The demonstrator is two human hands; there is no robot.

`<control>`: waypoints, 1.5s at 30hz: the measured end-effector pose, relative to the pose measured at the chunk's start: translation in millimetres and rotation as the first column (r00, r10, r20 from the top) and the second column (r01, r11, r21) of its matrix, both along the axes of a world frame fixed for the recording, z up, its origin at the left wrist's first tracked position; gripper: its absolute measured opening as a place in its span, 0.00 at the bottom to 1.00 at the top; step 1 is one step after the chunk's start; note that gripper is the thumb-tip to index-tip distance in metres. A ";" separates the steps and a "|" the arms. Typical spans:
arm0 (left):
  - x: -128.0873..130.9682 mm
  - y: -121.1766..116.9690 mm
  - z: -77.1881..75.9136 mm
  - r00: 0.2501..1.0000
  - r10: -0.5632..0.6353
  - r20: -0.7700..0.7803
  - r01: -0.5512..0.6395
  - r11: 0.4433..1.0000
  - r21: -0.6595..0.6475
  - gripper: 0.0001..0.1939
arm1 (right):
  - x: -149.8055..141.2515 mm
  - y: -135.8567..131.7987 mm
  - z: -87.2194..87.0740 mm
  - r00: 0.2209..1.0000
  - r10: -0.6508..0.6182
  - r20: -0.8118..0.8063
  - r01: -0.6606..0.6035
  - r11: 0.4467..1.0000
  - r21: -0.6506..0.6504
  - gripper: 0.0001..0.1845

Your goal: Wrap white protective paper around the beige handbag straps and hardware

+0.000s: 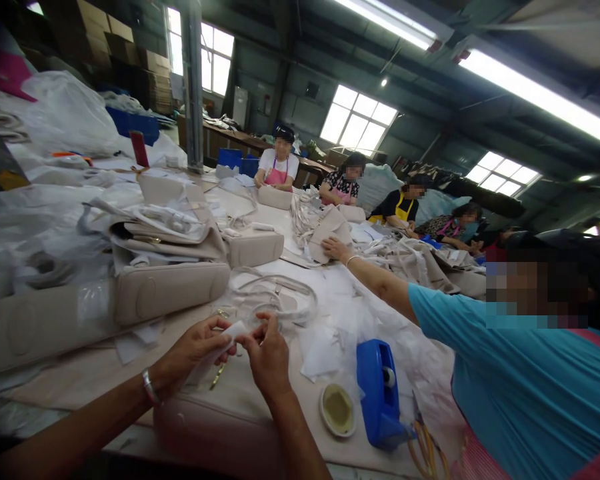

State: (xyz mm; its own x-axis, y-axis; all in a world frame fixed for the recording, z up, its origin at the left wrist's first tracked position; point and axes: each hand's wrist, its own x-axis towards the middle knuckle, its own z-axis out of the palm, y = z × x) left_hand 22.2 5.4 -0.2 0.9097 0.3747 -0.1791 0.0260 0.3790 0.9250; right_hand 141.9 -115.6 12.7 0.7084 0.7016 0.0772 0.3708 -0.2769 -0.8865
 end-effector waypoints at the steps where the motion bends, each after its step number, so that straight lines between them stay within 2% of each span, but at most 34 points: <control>1: -0.3 2.2 -0.4 1.000 -0.008 0.022 0.009 0.999 -0.048 0.15 | 1.6 2.1 -2.7 0.998 -0.001 -0.069 0.003 1.000 0.029 0.23; 4: 0.4 10.1 -0.4 0.996 -0.054 0.073 0.070 0.965 -0.252 0.13 | 4.0 10.3 -13.4 0.955 0.094 -0.283 -0.054 0.988 0.145 0.18; 6: 1.3 15.7 0.3 0.987 -0.119 0.112 0.155 0.901 -0.406 0.11 | 4.1 16.5 -19.9 0.932 0.198 -0.303 -0.134 0.966 0.220 0.17; 8: 1.8 20.4 1.4 0.972 -0.183 0.147 0.234 0.812 -0.535 0.10 | 4.5 21.6 -24.2 0.947 0.259 -0.188 -0.210 0.946 0.245 0.19; 10: 1.7 23.5 2.7 0.966 -0.203 0.162 0.260 0.733 -0.629 0.10 | 6.5 23.7 -26.7 0.957 0.287 -0.047 -0.271 0.938 0.218 0.19; 12: 1.0 25.0 4.0 0.963 -0.206 0.174 0.269 0.702 -0.659 0.11 | 9.9 22.0 -27.6 0.944 0.327 0.038 -0.329 0.933 0.145 0.18; 14: 0.2 24.6 4.8 0.959 -0.209 0.191 0.283 0.720 -0.634 0.11 | 13.0 16.4 -25.5 0.933 0.349 0.093 -0.353 0.935 0.037 0.17; 15: -0.2 23.7 4.8 0.961 -0.203 0.189 0.277 0.742 -0.610 0.12 | 13.6 12.4 -22.8 0.944 0.312 0.111 -0.314 0.950 0.000 0.16; 17: -0.7 20.1 3.9 0.976 -0.153 0.155 0.214 0.811 -0.545 0.16 | 11.7 4.0 -14.5 0.988 0.132 0.076 -0.132 0.991 0.006 0.17; 19: -0.4 13.6 2.5 0.990 -0.077 0.116 0.120 0.892 -0.435 0.20 | 5.3 -2.1 -4.6 0.998 -0.021 -0.059 0.022 1.000 0.022 0.19; 20: 0.1 9.4 2.0 0.993 -0.049 0.108 0.084 0.931 -0.356 0.21 | 0.9 -3.2 0.0 0.992 -0.034 -0.125 0.035 0.999 0.006 0.20; 22: 2.0 0.4 1.9 0.994 -0.020 0.107 0.037 0.987 -0.159 0.22 | -8.1 -1.2 6.8 0.988 0.018 -0.153 -0.024 0.999 -0.041 0.21; 23: 2.9 -3.7 2.2 0.994 -0.015 0.109 0.021 0.998 -0.057 0.22 | -12.1 1.7 8.8 0.993 0.034 -0.116 -0.041 0.997 -0.058 0.20; 25: 3.6 -9.7 2.6 0.994 -0.007 0.109 -0.005 0.994 0.112 0.22 | -17.8 9.6 10.2 1.000 -0.006 0.020 0.007 0.997 -0.076 0.18; 27: 1.0 -10.6 1.7 0.996 0.015 0.084 -0.030 0.982 0.188 0.23 | -18.6 17.9 8.9 0.987 -0.044 0.152 0.058 0.994 -0.090 0.16; 30: -9.1 -0.7 -3.0 0.999 -0.001 -0.047 0.009 0.986 0.165 0.26 | -10.9 26.3 3.3 0.969 -0.044 0.244 0.064 0.995 -0.074 0.16; 32: -20.2 8.6 -5.6 0.988 -0.068 -0.137 0.085 0.989 0.123 0.26 | -7.0 27.6 -1.9 0.983 -0.073 0.171 0.079 0.997 -0.029 0.18; 34: -33.5 14.0 -5.8 0.977 -0.140 -0.159 0.154 0.985 0.079 0.25 | -10.3 25.5 -8.7 0.993 -0.076 -0.085 0.078 0.997 0.019 0.20; 36: -43.6 14.8 -4.8 0.978 -0.167 -0.126 0.171 0.985 0.024 0.24 | -19.8 21.2 -17.5 0.917 -0.019 -0.398 0.055 0.996 0.077 0.23; 38: -47.0 14.3 -4.7 0.983 -0.158 -0.090 0.156 0.987 -0.035 0.23 | -30.6 16.0 -26.8 0.823 0.052 -0.565 0.017 0.993 0.116 0.23; 39: -46.6 14.2 -4.8 0.986 -0.146 -0.076 0.142 0.988 -0.052 0.22 | -35.5 13.6 -30.8 0.806 0.082 -0.586 -0.013 0.993 0.121 0.22; 42: -43.9 14.1 -3.1 0.990 -0.139 -0.038 0.137 0.989 -0.054 0.21 | -46.5 9.6 -37.4 0.827 0.134 -0.545 -0.103 0.991 0.088 0.18; 45: -46.2 12.7 0.7 0.982 -0.180 -0.062 0.177 0.983 -0.048 0.20 | -51.8 11.1 -37.1 0.866 0.089 -0.492 -0.088 0.996 0.026 0.17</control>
